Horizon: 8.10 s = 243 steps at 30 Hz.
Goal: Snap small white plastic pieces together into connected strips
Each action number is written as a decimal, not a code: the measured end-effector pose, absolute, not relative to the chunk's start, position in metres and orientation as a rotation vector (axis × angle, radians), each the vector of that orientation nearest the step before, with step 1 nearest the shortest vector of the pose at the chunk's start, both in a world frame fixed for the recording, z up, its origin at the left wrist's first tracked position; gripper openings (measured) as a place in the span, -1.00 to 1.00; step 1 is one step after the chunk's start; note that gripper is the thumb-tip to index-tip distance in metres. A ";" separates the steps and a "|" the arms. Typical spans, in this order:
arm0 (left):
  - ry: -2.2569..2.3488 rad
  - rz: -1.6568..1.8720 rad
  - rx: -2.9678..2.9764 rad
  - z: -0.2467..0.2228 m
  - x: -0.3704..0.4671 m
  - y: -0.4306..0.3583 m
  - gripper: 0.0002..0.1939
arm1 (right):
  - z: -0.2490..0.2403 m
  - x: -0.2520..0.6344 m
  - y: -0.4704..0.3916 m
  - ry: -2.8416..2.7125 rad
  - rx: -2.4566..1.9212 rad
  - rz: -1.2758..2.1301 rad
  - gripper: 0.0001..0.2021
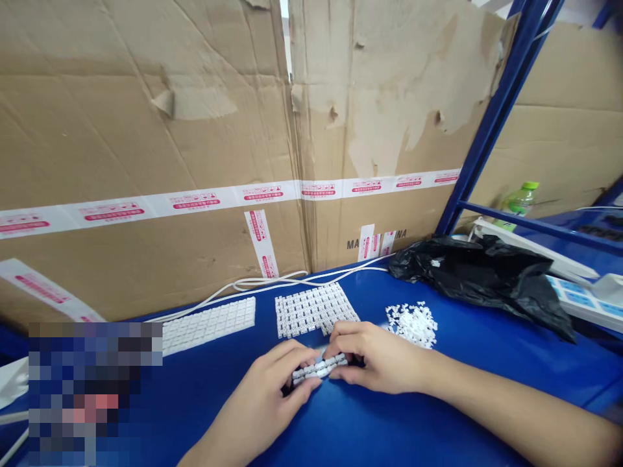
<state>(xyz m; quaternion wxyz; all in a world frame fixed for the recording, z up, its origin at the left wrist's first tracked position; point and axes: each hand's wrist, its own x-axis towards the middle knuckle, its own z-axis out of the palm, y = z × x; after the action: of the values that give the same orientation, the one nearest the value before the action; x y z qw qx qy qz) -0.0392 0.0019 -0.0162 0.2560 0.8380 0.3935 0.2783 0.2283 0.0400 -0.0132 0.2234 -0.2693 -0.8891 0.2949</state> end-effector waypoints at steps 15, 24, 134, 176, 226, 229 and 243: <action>1.051 0.717 2.273 -0.007 -0.049 0.007 -0.79 | -0.018 0.228 0.043 -2.458 -0.691 0.785 -0.81; 1.083 0.750 2.269 -0.003 -0.052 0.008 -0.83 | -0.021 0.223 0.039 -2.441 -0.715 0.735 -0.71; 1.086 1.178 2.311 -0.014 -0.052 0.007 -0.86 | -0.034 0.316 0.041 -2.279 -1.546 0.171 -0.11; 1.149 1.134 2.348 -0.015 -0.052 0.008 -0.88 | -0.014 0.332 0.129 -2.345 -1.141 0.248 -0.66; 1.165 1.083 2.182 -0.013 -0.048 0.005 -0.87 | -0.016 0.331 0.131 -1.847 -1.129 0.815 -0.60; 1.139 1.083 2.166 -0.013 -0.048 0.004 -0.88 | -0.015 0.330 0.132 -1.593 -1.072 1.051 -0.51; 1.089 1.136 2.278 -0.016 -0.050 0.007 -0.88 | 0.017 0.211 0.066 -1.350 -0.768 1.557 -0.62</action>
<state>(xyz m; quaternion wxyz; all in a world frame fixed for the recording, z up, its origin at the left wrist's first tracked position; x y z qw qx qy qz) -0.0504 0.0071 -0.0159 0.1852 0.8086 0.3866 0.4030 0.2110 0.0661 0.0169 0.4539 -0.3111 -0.5469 0.6309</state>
